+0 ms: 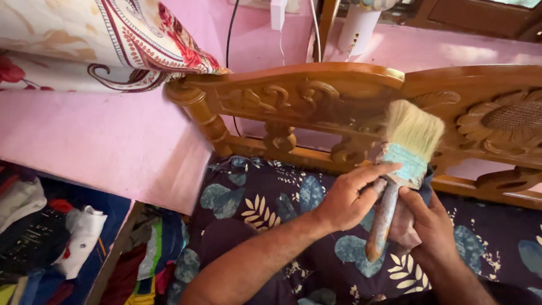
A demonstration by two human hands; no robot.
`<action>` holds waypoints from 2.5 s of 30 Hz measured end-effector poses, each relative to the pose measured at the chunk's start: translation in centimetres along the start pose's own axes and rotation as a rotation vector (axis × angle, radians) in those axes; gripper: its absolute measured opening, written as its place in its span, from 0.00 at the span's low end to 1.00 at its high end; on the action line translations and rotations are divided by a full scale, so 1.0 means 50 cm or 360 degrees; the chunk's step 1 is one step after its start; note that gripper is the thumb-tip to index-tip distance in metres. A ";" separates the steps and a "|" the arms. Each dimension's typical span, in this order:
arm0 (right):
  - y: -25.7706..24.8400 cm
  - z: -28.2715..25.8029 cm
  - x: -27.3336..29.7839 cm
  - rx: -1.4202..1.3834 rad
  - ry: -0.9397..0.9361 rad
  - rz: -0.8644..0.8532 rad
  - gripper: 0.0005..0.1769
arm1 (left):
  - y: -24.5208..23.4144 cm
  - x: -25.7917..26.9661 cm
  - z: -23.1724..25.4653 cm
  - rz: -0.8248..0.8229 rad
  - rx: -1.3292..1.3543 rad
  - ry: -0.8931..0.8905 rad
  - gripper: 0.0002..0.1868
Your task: The person wipes a decorative wooden headboard with a cloth and cleans the intricate carvings using a large brush.
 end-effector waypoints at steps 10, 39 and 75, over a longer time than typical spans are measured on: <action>0.025 -0.023 -0.011 0.0319 -0.0294 -0.0135 0.21 | -0.039 -0.014 0.026 -0.0272 -0.0854 0.0103 0.50; 0.028 0.039 -0.054 0.0503 -0.0737 -0.0209 0.22 | 0.005 -0.036 0.028 -0.0296 -0.1457 0.0229 0.48; 0.085 -0.092 0.004 0.1703 -0.1428 -0.0010 0.20 | -0.115 -0.075 0.066 -0.0019 -0.1249 0.0287 0.25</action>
Point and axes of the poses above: each hand's wrist, its own x-axis away from the middle knuckle, its own y-axis out of the palm, z = x × y, the point moved 8 cm from there along -x, towards the middle knuckle
